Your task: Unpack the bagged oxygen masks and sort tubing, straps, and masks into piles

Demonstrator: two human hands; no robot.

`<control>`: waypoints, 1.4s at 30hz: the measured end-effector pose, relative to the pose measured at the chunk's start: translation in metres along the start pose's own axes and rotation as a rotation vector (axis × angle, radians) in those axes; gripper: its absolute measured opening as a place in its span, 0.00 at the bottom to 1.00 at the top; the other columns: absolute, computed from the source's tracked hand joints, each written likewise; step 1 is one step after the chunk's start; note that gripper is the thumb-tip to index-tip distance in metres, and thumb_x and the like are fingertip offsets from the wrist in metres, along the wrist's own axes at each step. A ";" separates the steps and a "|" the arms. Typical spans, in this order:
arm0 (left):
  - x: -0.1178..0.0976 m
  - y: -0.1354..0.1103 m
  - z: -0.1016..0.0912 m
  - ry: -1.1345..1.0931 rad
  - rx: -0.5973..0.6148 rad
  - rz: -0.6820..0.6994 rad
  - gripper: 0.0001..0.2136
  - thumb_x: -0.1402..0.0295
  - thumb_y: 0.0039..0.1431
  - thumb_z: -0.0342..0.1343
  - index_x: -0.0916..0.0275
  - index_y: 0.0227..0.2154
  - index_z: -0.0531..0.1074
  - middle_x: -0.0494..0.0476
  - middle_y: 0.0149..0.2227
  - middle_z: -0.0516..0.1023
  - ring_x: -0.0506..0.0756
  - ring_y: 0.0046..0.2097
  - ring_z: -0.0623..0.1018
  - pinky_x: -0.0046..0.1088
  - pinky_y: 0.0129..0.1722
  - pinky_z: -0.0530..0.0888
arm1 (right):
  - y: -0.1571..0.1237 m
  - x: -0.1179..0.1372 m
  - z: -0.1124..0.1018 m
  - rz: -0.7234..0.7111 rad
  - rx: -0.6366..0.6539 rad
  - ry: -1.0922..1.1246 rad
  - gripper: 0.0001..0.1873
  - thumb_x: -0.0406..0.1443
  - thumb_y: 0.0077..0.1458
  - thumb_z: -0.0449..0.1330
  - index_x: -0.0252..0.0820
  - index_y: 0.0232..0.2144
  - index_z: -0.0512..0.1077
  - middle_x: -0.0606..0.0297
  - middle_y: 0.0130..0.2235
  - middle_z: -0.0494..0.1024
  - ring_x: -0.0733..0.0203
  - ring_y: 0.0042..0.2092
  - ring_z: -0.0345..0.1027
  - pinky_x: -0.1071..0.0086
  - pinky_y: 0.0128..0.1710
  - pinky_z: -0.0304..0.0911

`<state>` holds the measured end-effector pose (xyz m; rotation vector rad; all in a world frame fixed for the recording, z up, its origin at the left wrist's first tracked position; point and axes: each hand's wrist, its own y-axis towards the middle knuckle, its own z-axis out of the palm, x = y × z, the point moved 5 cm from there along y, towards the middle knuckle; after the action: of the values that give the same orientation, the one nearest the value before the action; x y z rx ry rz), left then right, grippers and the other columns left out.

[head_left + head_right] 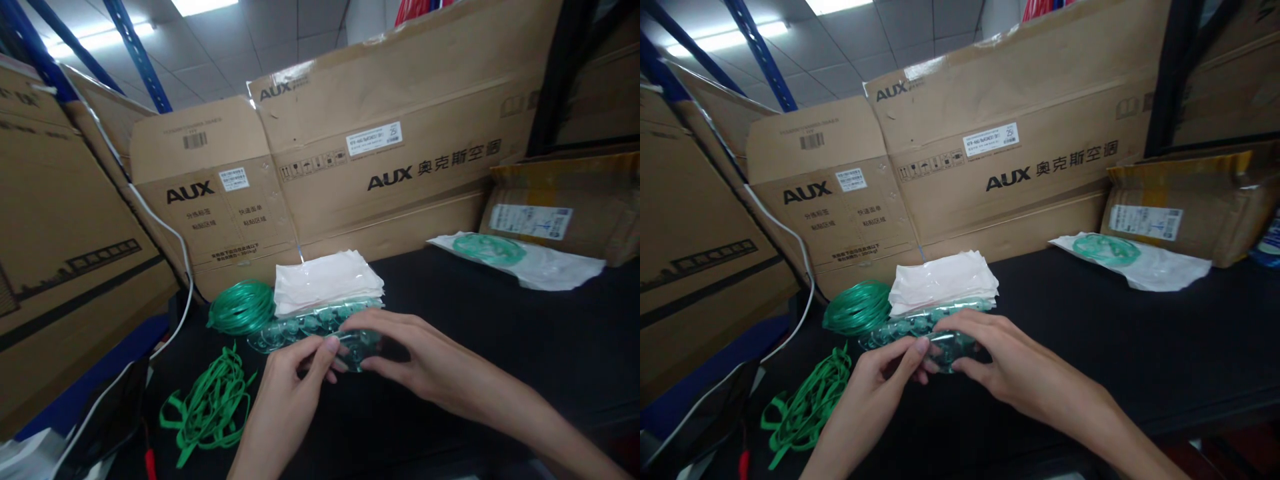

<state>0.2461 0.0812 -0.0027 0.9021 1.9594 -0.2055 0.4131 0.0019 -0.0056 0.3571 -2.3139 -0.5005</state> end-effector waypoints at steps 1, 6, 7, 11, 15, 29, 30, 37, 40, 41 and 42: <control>0.001 0.000 0.000 -0.012 -0.002 -0.016 0.21 0.53 0.69 0.50 0.61 0.28 0.78 0.53 0.30 0.82 0.55 0.34 0.78 0.26 0.36 0.72 | 0.001 -0.001 -0.003 -0.008 0.000 -0.011 0.22 0.37 0.61 0.64 0.53 0.57 0.72 0.67 0.59 0.76 0.57 0.61 0.67 0.64 0.63 0.60; 0.001 0.000 0.000 -0.021 -0.010 -0.027 0.18 0.54 0.68 0.51 0.60 0.38 0.81 0.54 0.32 0.83 0.54 0.33 0.78 0.26 0.35 0.73 | 0.005 -0.028 -0.046 0.029 -0.234 -0.163 0.19 0.35 0.61 0.61 0.46 0.54 0.74 0.61 0.55 0.79 0.52 0.57 0.72 0.59 0.60 0.64; 0.001 0.000 0.001 -0.010 -0.005 -0.023 0.18 0.54 0.68 0.52 0.60 0.37 0.82 0.54 0.32 0.83 0.55 0.33 0.78 0.26 0.35 0.73 | 0.005 -0.037 -0.054 0.051 -0.277 -0.202 0.19 0.35 0.60 0.60 0.45 0.53 0.75 0.59 0.54 0.80 0.50 0.56 0.72 0.57 0.59 0.64; 0.000 0.000 0.006 0.073 0.055 0.009 0.17 0.55 0.68 0.52 0.58 0.35 0.82 0.52 0.33 0.83 0.55 0.35 0.79 0.27 0.36 0.73 | 0.004 -0.068 -0.063 0.155 -0.271 -0.248 0.20 0.37 0.58 0.59 0.47 0.53 0.74 0.59 0.53 0.80 0.48 0.54 0.72 0.53 0.57 0.64; -0.001 0.000 0.012 0.150 0.102 0.035 0.16 0.56 0.69 0.51 0.55 0.34 0.82 0.50 0.35 0.84 0.55 0.38 0.80 0.27 0.40 0.73 | 0.006 -0.073 -0.050 0.187 -0.209 -0.177 0.20 0.36 0.59 0.58 0.47 0.54 0.73 0.60 0.54 0.78 0.51 0.54 0.72 0.55 0.57 0.65; 0.000 0.025 0.018 0.394 -0.067 0.283 0.13 0.68 0.71 0.48 0.57 0.52 0.75 0.57 0.53 0.77 0.59 0.57 0.75 0.38 0.60 0.70 | 0.009 -0.078 -0.041 0.147 -0.212 -0.122 0.19 0.32 0.61 0.55 0.45 0.54 0.74 0.57 0.53 0.78 0.52 0.55 0.72 0.56 0.58 0.64; -0.001 0.031 0.019 0.421 -0.062 0.308 0.13 0.69 0.71 0.48 0.57 0.52 0.74 0.58 0.54 0.77 0.59 0.57 0.75 0.39 0.60 0.70 | 0.010 -0.077 -0.042 0.142 -0.205 -0.121 0.18 0.32 0.62 0.55 0.44 0.53 0.74 0.56 0.52 0.79 0.52 0.54 0.72 0.57 0.58 0.64; -0.003 0.072 0.025 0.544 0.057 0.351 0.15 0.75 0.68 0.49 0.62 0.53 0.73 0.62 0.53 0.77 0.60 0.55 0.76 0.40 0.58 0.70 | 0.022 -0.078 -0.051 0.137 -0.156 -0.137 0.15 0.34 0.62 0.56 0.39 0.47 0.78 0.55 0.49 0.81 0.51 0.51 0.73 0.58 0.55 0.64; -0.001 0.076 0.025 0.505 0.069 0.359 0.14 0.76 0.67 0.50 0.61 0.52 0.74 0.60 0.51 0.78 0.59 0.53 0.77 0.38 0.57 0.71 | 0.027 -0.080 -0.052 0.162 -0.118 -0.125 0.14 0.34 0.62 0.56 0.39 0.46 0.80 0.55 0.47 0.82 0.51 0.49 0.74 0.58 0.53 0.65; -0.001 0.076 0.025 0.493 0.065 0.366 0.14 0.76 0.67 0.50 0.61 0.52 0.74 0.60 0.51 0.78 0.59 0.53 0.77 0.37 0.57 0.71 | 0.029 -0.080 -0.051 0.170 -0.099 -0.115 0.14 0.34 0.61 0.57 0.39 0.45 0.80 0.55 0.46 0.83 0.52 0.47 0.75 0.60 0.51 0.67; 0.000 0.075 0.024 0.484 0.061 0.374 0.14 0.76 0.67 0.50 0.61 0.51 0.75 0.60 0.51 0.78 0.58 0.53 0.77 0.36 0.57 0.71 | 0.030 -0.081 -0.050 0.176 -0.077 -0.103 0.14 0.34 0.61 0.57 0.39 0.44 0.81 0.56 0.44 0.83 0.53 0.44 0.76 0.61 0.48 0.68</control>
<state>0.3127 0.1236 0.0002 1.4401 2.1742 0.1891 0.5016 0.0472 -0.0077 0.0905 -2.3906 -0.5288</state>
